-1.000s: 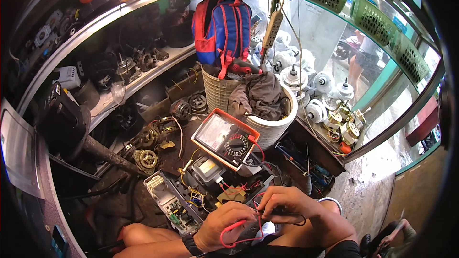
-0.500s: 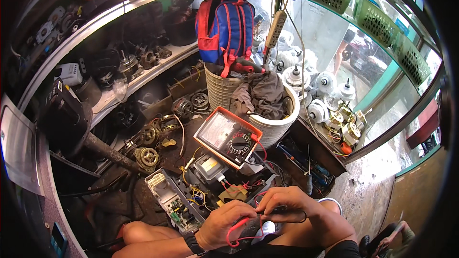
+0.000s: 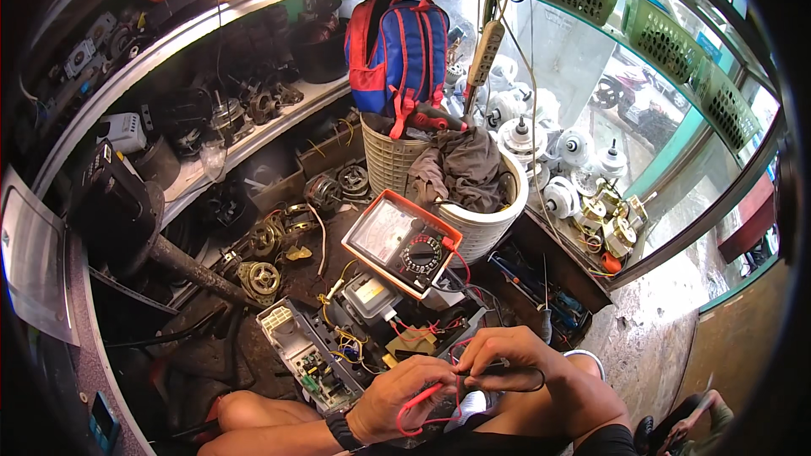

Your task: The person tests the wiring and electrical components of an appliance using a multimeter and probes, then works on the wire terminals and connections using a screwdriver.

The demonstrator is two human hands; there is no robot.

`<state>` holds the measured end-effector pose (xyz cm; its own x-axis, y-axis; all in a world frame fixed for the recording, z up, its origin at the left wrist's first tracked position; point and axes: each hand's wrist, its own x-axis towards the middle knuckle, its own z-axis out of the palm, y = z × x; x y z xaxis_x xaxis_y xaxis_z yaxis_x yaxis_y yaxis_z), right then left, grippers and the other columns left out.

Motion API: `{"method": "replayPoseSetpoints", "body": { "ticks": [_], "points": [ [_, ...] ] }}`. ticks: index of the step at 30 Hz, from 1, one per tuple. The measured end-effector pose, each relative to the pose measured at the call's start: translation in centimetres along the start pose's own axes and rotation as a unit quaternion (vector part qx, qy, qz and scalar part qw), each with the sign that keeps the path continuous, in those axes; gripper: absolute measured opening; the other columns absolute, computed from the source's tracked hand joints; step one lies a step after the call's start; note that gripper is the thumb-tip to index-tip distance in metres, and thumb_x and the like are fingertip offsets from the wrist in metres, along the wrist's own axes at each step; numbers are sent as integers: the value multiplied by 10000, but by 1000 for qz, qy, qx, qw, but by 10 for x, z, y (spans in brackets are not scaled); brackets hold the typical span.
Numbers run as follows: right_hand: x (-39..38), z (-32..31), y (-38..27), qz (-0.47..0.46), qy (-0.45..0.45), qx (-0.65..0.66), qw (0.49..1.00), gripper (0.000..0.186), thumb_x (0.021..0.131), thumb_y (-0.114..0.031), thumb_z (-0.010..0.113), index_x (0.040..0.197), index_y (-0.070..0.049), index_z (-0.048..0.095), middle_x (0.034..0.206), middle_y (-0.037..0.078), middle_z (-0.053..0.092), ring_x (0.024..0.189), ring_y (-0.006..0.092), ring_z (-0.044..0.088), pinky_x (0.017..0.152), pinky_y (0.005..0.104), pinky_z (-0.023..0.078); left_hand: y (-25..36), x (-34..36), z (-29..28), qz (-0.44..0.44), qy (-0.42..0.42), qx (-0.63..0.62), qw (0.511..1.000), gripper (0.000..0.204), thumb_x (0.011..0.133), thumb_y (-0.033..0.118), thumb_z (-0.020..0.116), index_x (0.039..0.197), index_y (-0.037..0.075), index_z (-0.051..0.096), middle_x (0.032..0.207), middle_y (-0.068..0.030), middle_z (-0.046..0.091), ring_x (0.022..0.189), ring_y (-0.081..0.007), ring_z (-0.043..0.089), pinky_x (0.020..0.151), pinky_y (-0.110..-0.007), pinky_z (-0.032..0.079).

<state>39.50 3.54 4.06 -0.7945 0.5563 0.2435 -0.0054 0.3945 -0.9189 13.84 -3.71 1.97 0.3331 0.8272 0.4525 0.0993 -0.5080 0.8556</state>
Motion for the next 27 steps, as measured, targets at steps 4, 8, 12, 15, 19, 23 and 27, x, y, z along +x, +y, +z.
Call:
{"method": "replayPoseSetpoints", "body": {
  "ticks": [4,8,12,15,19,23,27],
  "points": [
    [2,1,-7,-1,11,-13,1000,198,852,30,864,956,-47,715,1051,141,777,986,280,762,847,372,596,3,0,1,-4,3,1,1000,252,931,31,804,1157,30,693,1134,-131,741,1005,-285,749,849,-347,611],
    [-2,0,-2,1,-14,5,1000,141,926,-66,770,1046,-51,698,1135,138,754,1052,310,719,904,397,565,4,0,1,-11,7,2,1000,224,942,51,805,1141,32,705,1107,-123,751,981,-275,752,833,-345,612],
    [-2,0,-2,5,-17,5,1000,137,931,-73,769,1044,-49,695,1130,134,752,1061,309,720,905,397,564,4,1,1,-7,11,7,1000,215,932,47,811,1123,36,713,1082,-109,758,952,-270,754,814,-344,612],
    [-2,1,-2,3,-16,4,1000,133,934,-73,765,1043,-46,694,1124,136,749,1067,305,721,898,397,565,4,1,0,1,11,10,1000,211,924,38,813,1111,31,716,1081,-106,757,947,-269,754,809,-343,611],
    [-1,1,-3,7,-18,10,1000,123,947,-79,755,1047,-42,695,1112,141,743,1053,308,722,882,398,569,3,-1,0,-2,7,9,1000,211,917,28,813,1105,26,716,1079,-109,756,948,-272,754,810,-345,611],
    [-2,1,-4,6,-18,6,1000,117,957,-88,749,1050,-42,695,1105,143,739,1028,318,723,875,398,572,4,-1,0,-7,7,8,1000,215,918,23,811,1109,21,713,1076,-113,756,951,-275,755,811,-350,610],
    [0,1,-7,-5,-13,-4,1000,121,920,-25,785,1005,-34,699,1082,148,756,996,310,739,864,389,586,3,-3,2,-10,6,5,1000,218,920,23,810,1114,22,712,1083,-117,756,956,-279,755,811,-350,608]
  ]
}}
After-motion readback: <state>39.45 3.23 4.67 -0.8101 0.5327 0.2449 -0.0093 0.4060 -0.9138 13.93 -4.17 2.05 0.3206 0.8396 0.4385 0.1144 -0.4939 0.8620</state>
